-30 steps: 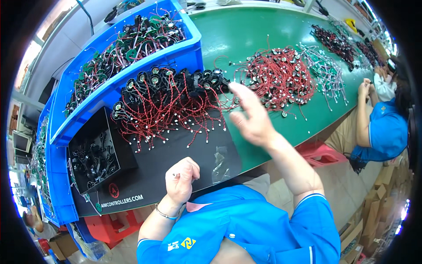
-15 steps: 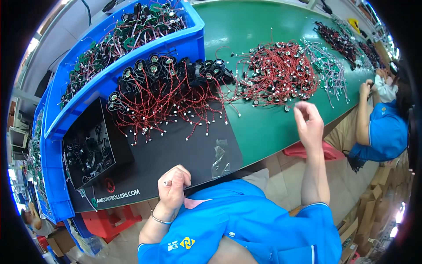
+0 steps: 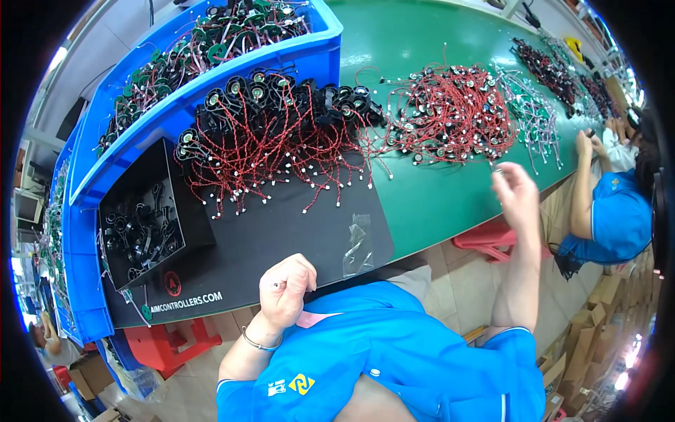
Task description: Manually assemble LED components with attached wiring into plastic housings at an assembly station.
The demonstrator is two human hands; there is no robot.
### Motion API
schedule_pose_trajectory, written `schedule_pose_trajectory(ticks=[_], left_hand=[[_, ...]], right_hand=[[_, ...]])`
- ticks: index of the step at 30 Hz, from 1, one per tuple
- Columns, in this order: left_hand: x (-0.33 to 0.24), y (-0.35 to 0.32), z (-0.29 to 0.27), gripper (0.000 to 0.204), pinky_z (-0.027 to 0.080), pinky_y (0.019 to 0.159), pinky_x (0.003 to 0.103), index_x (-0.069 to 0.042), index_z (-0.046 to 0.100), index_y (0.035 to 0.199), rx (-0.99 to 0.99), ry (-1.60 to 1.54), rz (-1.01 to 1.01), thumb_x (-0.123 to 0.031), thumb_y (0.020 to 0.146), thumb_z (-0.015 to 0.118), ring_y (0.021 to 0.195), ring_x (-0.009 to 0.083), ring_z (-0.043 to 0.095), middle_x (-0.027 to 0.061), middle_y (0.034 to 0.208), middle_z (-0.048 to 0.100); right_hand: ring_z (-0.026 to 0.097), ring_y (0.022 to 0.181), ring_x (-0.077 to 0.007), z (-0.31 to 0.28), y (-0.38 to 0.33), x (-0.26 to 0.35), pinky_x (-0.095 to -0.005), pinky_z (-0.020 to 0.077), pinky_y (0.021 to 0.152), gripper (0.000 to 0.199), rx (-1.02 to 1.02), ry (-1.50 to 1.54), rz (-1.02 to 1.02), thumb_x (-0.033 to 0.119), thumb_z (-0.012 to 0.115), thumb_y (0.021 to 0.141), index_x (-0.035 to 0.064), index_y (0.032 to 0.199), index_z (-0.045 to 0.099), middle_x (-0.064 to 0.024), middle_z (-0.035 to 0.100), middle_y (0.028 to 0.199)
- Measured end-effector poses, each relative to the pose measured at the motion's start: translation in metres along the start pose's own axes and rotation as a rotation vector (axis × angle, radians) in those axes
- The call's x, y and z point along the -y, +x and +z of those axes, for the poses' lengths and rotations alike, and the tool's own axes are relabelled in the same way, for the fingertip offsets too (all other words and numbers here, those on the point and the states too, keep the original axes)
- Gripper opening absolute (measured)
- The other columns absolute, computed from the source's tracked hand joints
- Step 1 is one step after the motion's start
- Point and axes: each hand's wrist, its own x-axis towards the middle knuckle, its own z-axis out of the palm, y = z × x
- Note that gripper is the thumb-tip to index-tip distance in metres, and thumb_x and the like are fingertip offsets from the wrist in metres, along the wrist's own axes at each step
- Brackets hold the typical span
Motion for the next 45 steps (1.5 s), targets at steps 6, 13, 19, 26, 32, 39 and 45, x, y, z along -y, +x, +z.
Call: schedule_pose_trajectory(ticks=[6,13,19,26,32,39,45], left_hand=[[-0.002,0.009,0.005,0.036,0.034,0.050,0.024,0.000,0.052,0.064,0.021,-0.018,-0.025,-0.019,0.093,0.045,0.056,0.0111,0.043,0.0071,0.066,0.052],[0.001,0.012,0.000,0.031,0.037,0.052,0.026,-0.001,0.052,0.066,0.013,0.014,0.135,-0.016,0.092,0.045,0.057,0.0126,0.045,0.0054,0.066,0.050],[-0.014,-0.007,-0.010,0.026,0.038,0.054,0.026,-0.002,0.052,0.067,-0.019,0.148,-0.018,-0.016,0.089,0.051,0.059,0.0133,0.047,0.0046,0.065,0.050],[-0.110,-0.030,-0.109,0.008,0.045,0.060,0.028,-0.003,0.062,0.086,-0.572,1.116,0.108,-0.007,0.079,0.059,0.066,0.0166,0.057,0.0085,0.074,0.059],[-0.113,0.042,-0.186,0.033,0.046,0.077,0.039,-0.007,0.060,0.107,-0.043,1.403,-0.509,-0.026,0.080,0.060,0.090,0.0314,0.058,0.0149,0.095,0.062],[-0.079,0.085,-0.201,0.046,0.047,0.080,0.039,-0.010,0.059,0.110,0.104,1.488,-0.617,-0.032,0.071,0.069,0.097,0.0295,0.058,0.0160,0.104,0.061],[-0.068,0.086,-0.213,0.046,0.048,0.075,0.038,-0.005,0.061,0.096,0.089,1.503,-0.393,-0.029,0.061,0.078,0.088,0.0298,0.061,0.0135,0.084,0.063]], right_hand=[[0.051,0.077,-0.0052,-0.035,0.028,0.022,-0.0184,0.0423,0.069,0.024,-0.329,0.203,-0.228,0.008,0.052,0.089,0.0005,0.112,0.056,-0.0010,0.057,0.094],[0.058,0.090,-0.0163,-0.059,0.091,0.039,-0.0252,0.0474,0.082,0.031,-0.323,0.864,-0.431,0.005,0.049,0.090,-0.0044,0.120,0.048,-0.0121,0.060,0.100],[0.049,0.106,-0.0223,-0.092,0.068,0.038,-0.0308,0.0375,0.093,0.041,0.079,1.092,-0.357,0.010,0.039,0.093,-0.0063,0.130,0.032,-0.0155,0.053,0.110],[0.044,0.065,-0.0077,-0.013,-0.030,0.097,-0.0160,0.0353,0.052,0.032,0.414,0.949,-0.285,-0.001,0.050,0.082,-0.0060,0.114,0.046,-0.0085,0.043,0.093],[0.043,0.056,-0.0058,0.059,-0.059,0.149,-0.0165,0.0325,0.046,0.026,0.682,0.790,-0.342,-0.002,0.047,0.080,-0.0041,0.104,0.056,-0.0072,0.047,0.087],[0.050,0.064,-0.0065,0.082,-0.080,0.157,-0.0178,0.0417,0.057,0.035,0.742,0.754,-0.183,-0.002,0.056,0.081,-0.0024,0.115,0.048,-0.0034,0.053,0.085],[0.054,0.070,-0.0078,0.091,-0.082,0.150,-0.0190,0.0449,0.063,0.033,0.729,0.729,-0.137,0.001,0.058,0.083,-0.0021,0.114,0.049,-0.0027,0.054,0.086]])
